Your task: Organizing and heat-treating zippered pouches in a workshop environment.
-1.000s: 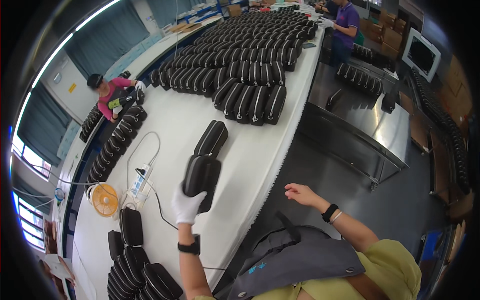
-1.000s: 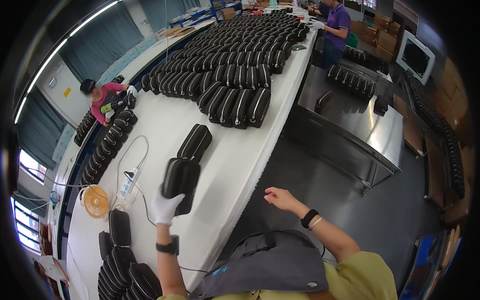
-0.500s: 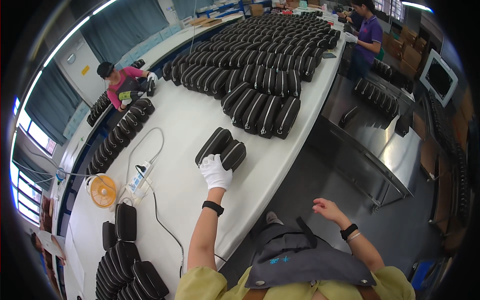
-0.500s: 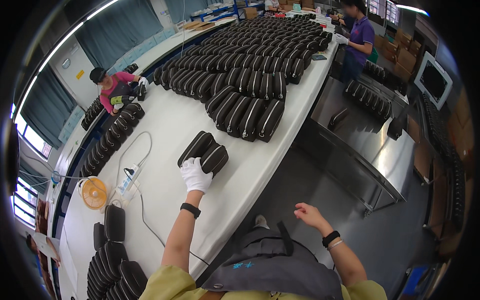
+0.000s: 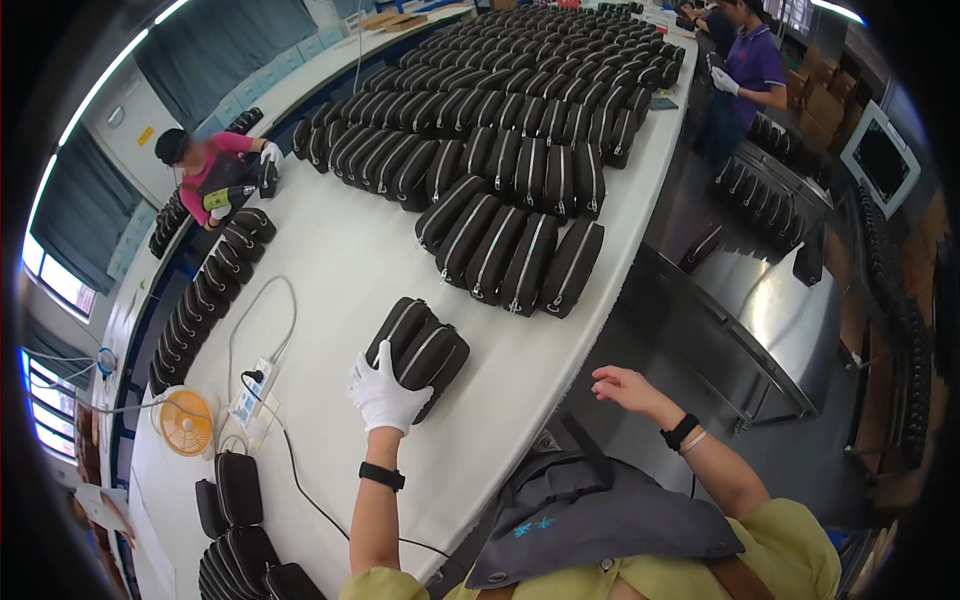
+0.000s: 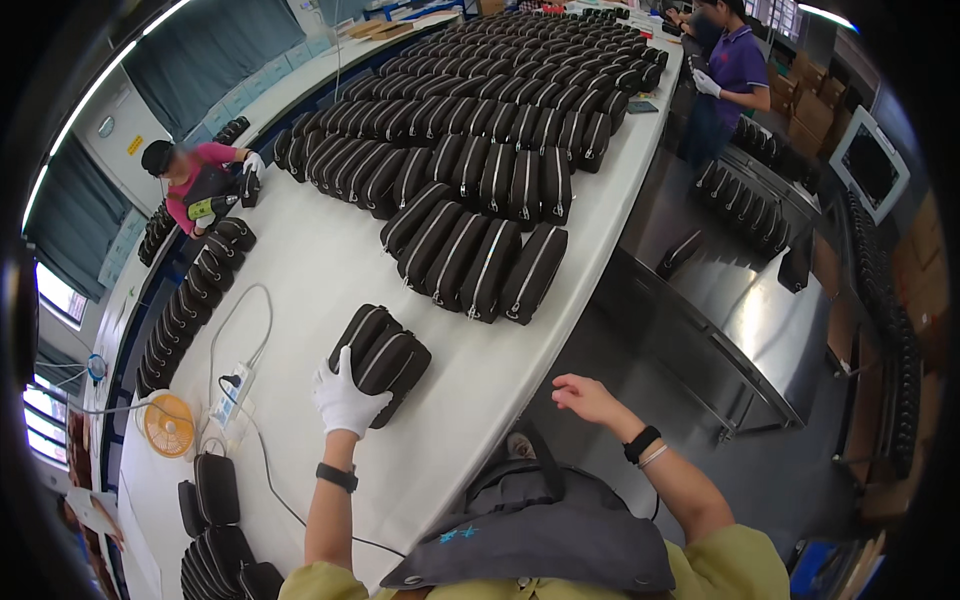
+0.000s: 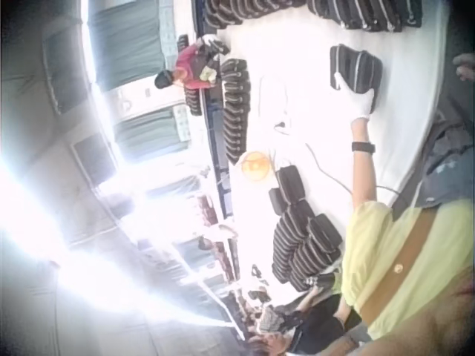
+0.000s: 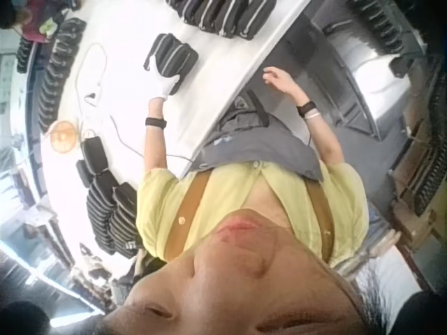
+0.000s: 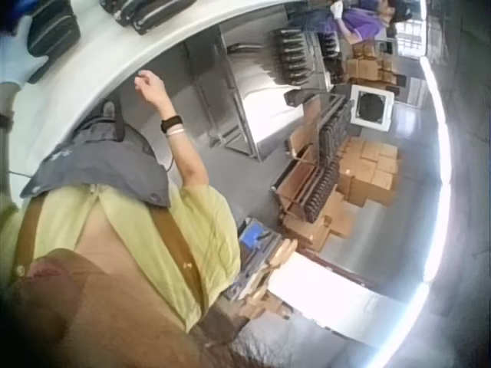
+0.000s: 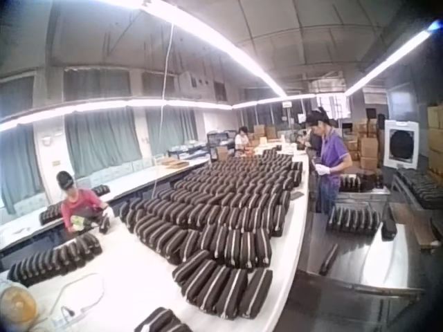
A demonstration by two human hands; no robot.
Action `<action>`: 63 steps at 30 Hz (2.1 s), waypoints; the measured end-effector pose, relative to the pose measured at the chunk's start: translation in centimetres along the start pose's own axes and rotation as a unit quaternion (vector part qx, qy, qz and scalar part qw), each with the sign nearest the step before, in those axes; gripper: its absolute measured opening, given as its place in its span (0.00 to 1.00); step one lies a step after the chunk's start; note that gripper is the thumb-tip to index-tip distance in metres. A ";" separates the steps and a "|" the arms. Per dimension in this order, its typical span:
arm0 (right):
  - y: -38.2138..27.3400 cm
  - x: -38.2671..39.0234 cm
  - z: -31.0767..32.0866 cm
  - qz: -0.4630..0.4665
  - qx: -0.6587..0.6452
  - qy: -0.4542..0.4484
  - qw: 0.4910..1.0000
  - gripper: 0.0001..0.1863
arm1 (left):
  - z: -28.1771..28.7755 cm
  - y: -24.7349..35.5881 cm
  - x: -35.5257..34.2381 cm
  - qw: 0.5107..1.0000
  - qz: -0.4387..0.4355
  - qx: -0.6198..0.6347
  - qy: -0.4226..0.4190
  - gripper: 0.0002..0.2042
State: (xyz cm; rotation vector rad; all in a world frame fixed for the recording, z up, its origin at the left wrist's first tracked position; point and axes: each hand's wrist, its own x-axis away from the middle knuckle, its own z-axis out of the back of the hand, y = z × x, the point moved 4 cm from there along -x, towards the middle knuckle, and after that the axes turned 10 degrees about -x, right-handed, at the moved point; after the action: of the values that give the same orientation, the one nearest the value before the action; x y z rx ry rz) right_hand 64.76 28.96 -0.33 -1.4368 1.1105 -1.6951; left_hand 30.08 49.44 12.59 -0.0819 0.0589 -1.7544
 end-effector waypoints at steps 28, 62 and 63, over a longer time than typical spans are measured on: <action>-4.5 -11.4 9.7 -0.055 -0.118 0.167 0.977 0.18 | -3.0 2.5 -16.5 0.972 -0.032 0.118 0.201 0.38; -5.1 -20.8 14.5 -0.130 0.073 0.039 0.988 0.12 | -0.1 -5.1 -21.9 0.968 0.235 -0.081 -0.028 0.55; -5.1 -20.8 14.5 -0.138 0.069 0.036 0.987 0.12 | 0.1 -4.5 -22.8 0.972 0.216 -0.090 -0.011 0.54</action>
State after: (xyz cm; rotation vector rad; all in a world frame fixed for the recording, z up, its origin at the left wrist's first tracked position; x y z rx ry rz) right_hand 83.15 46.65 -4.17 -1.5056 0.8414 -1.9890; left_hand 29.81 72.66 12.59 -0.2052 0.2054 -1.3099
